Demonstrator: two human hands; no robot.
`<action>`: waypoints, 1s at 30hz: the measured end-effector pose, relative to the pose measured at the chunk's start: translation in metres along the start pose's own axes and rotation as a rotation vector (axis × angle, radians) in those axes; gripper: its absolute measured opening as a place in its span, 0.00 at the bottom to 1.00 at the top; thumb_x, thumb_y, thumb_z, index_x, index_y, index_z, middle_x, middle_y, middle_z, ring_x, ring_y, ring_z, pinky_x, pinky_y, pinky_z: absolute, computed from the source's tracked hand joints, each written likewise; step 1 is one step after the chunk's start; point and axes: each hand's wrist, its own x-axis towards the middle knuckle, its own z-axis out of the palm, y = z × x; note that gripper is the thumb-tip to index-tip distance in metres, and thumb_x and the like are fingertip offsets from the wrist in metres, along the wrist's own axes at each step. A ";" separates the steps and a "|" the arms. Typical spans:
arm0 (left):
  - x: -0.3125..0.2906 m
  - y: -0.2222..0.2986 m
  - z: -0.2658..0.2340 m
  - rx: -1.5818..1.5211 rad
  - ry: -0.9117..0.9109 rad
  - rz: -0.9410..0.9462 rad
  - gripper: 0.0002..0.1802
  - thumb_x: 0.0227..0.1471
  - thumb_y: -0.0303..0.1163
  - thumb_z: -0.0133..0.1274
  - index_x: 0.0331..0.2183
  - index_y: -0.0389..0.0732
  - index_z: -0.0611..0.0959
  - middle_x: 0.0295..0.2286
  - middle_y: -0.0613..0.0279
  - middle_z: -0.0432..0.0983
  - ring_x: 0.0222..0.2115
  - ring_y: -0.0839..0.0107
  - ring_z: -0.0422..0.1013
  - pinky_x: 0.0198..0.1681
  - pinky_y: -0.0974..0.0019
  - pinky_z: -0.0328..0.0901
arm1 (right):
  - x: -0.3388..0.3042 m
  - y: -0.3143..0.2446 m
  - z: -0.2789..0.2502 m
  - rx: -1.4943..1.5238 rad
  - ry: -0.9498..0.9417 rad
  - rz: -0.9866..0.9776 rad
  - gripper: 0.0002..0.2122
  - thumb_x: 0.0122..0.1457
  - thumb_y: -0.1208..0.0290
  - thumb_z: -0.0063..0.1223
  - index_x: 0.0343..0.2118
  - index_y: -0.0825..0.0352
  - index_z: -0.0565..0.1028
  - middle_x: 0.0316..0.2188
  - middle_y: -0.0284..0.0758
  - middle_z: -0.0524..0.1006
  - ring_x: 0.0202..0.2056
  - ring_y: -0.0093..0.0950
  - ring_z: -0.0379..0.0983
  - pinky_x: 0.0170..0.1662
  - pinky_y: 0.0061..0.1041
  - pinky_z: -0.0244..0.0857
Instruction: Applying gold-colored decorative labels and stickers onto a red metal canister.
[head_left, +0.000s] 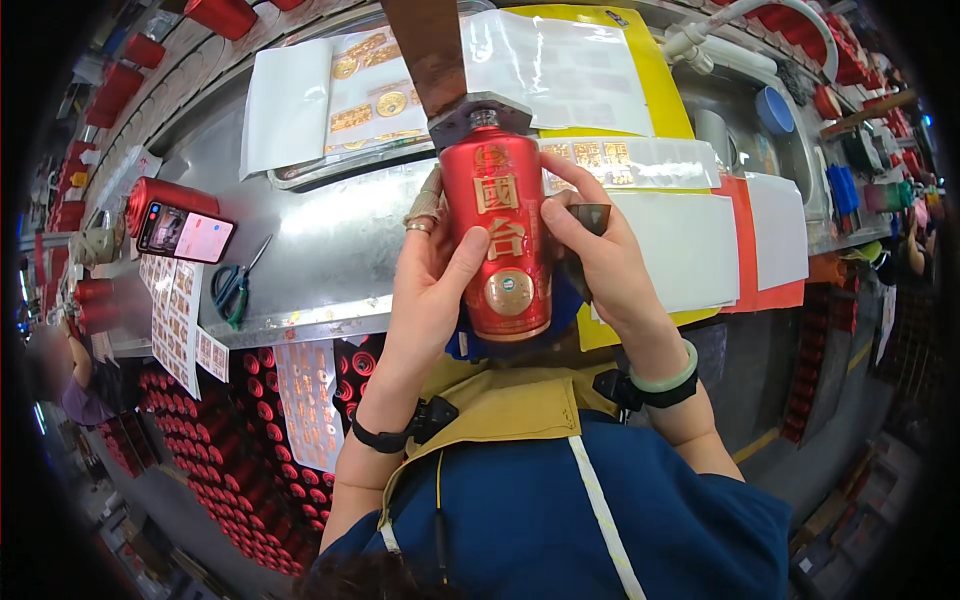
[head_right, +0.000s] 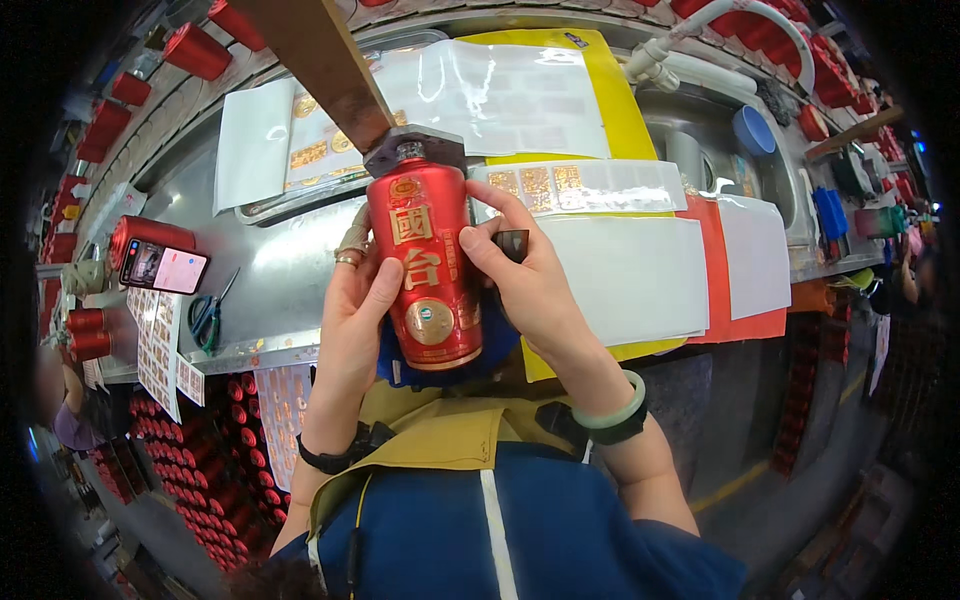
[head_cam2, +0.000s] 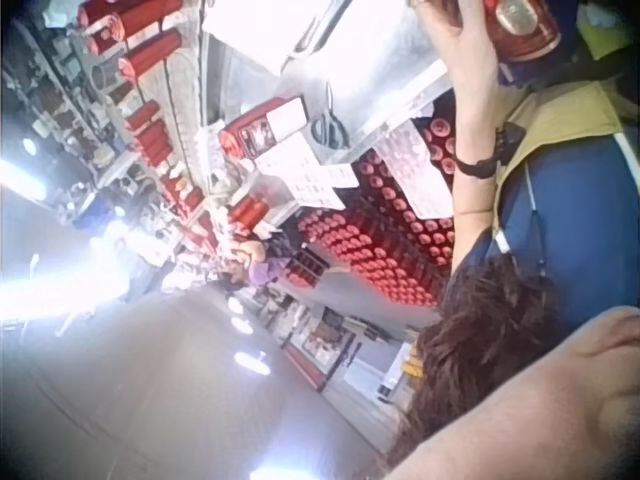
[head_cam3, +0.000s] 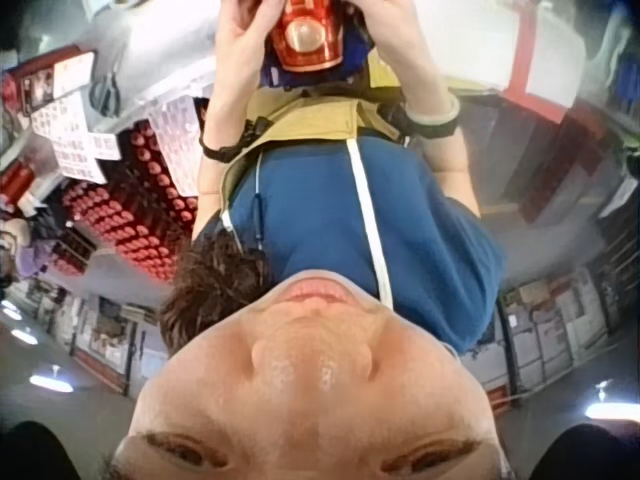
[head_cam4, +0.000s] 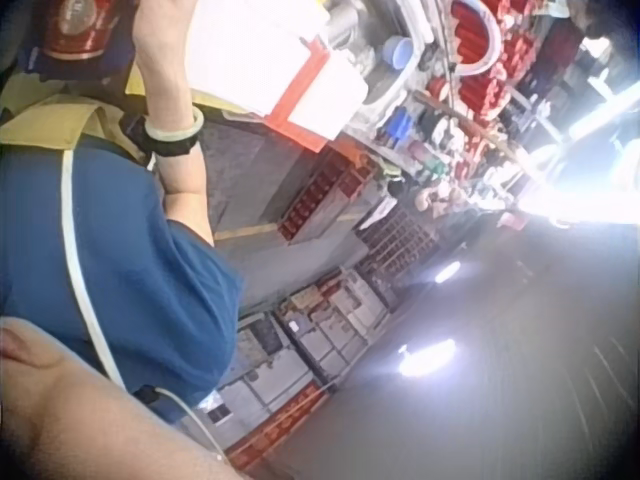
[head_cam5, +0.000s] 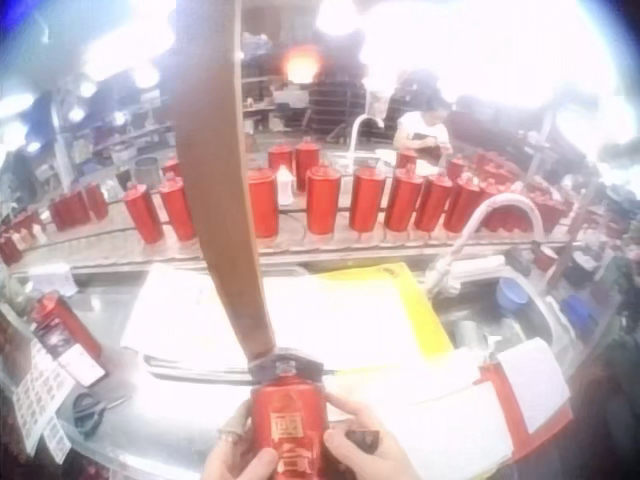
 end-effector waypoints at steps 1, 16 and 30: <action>0.000 -0.001 0.000 -0.001 -0.007 -0.002 0.36 0.66 0.30 0.51 0.67 0.33 0.55 0.62 0.50 0.62 0.61 0.66 0.64 0.63 0.60 0.61 | 0.001 0.002 -0.001 0.036 -0.011 0.004 0.27 0.65 0.66 0.60 0.65 0.66 0.65 0.32 0.23 0.72 0.34 0.11 0.65 0.41 0.14 0.60; 0.001 -0.004 0.001 -0.040 0.002 -0.005 0.35 0.67 0.30 0.50 0.67 0.34 0.55 0.60 0.49 0.64 0.60 0.65 0.64 0.63 0.60 0.61 | 0.002 0.002 0.012 0.034 0.083 0.040 0.29 0.60 0.70 0.66 0.63 0.66 0.67 0.30 0.21 0.66 0.34 0.12 0.65 0.43 0.14 0.63; 0.011 0.003 0.000 -0.064 0.039 -0.008 0.31 0.69 0.32 0.45 0.68 0.37 0.57 0.61 0.52 0.64 0.60 0.68 0.64 0.63 0.62 0.60 | 0.013 -0.014 0.015 0.034 0.118 0.012 0.25 0.62 0.66 0.64 0.60 0.68 0.69 0.28 0.21 0.68 0.31 0.11 0.64 0.34 0.14 0.61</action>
